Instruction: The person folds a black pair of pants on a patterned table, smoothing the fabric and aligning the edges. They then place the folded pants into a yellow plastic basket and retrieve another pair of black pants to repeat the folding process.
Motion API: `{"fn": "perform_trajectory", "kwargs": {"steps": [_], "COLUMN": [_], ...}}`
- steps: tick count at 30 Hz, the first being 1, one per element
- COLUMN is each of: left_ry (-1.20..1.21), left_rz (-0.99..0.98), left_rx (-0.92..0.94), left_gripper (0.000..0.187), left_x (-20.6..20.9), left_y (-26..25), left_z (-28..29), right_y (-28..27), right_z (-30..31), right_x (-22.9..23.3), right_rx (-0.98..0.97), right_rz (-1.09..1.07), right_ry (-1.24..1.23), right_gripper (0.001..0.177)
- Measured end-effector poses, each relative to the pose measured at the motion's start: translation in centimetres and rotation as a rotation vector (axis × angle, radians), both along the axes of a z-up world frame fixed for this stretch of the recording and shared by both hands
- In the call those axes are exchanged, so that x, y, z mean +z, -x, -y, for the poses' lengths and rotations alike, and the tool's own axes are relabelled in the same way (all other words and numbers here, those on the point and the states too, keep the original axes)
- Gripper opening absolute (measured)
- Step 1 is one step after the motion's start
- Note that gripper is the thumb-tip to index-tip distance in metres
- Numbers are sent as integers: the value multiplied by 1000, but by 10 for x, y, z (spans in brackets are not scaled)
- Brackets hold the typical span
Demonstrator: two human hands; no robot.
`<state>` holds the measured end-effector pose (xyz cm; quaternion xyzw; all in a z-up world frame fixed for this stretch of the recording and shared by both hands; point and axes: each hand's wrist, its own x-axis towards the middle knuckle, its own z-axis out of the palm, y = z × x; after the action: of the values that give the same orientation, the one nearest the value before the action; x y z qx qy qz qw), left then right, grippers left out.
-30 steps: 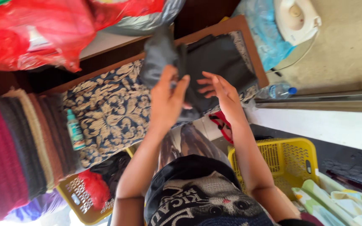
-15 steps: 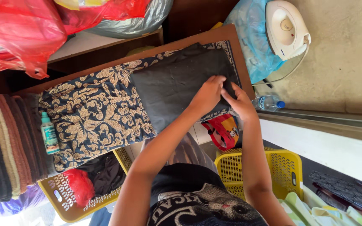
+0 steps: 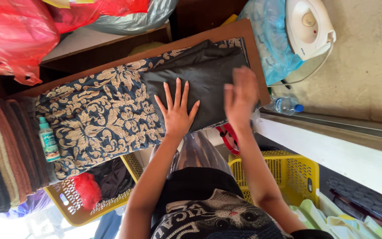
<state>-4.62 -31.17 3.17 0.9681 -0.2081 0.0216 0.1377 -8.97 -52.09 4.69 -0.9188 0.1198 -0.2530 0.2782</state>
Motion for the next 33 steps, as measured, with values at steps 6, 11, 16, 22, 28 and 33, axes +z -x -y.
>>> {"fn": "perform_trajectory", "kwargs": {"steps": [6, 11, 16, 22, 28, 33], "left_ry": [-20, -27, 12, 343, 390, 470], "left_rz": [40, 21, -170, 10, -98, -219], "left_rx": [55, 96, 92, -148, -295, -315], "left_gripper": [73, 76, 84, 55, 45, 42], "left_x": [-17, -16, 12, 6, 5, -9], "left_y": [-2, -6, -17, -75, -119, -129], "left_z": [1, 6, 5, 2, 26, 38], "right_y": [-45, -55, -63, -95, -125, -133], "right_z": [-13, -12, -6, 36, 57, 62], "right_x": [-11, -21, -12, -4, 12, 0], "right_rx": [207, 123, 86, 325, 509, 697], "right_rz": [-312, -326, -360, -186, -363, -316], "right_ry": [68, 132, 60, 13, 77, -83], "right_gripper": [53, 57, 65, 50, 50, 44]}}
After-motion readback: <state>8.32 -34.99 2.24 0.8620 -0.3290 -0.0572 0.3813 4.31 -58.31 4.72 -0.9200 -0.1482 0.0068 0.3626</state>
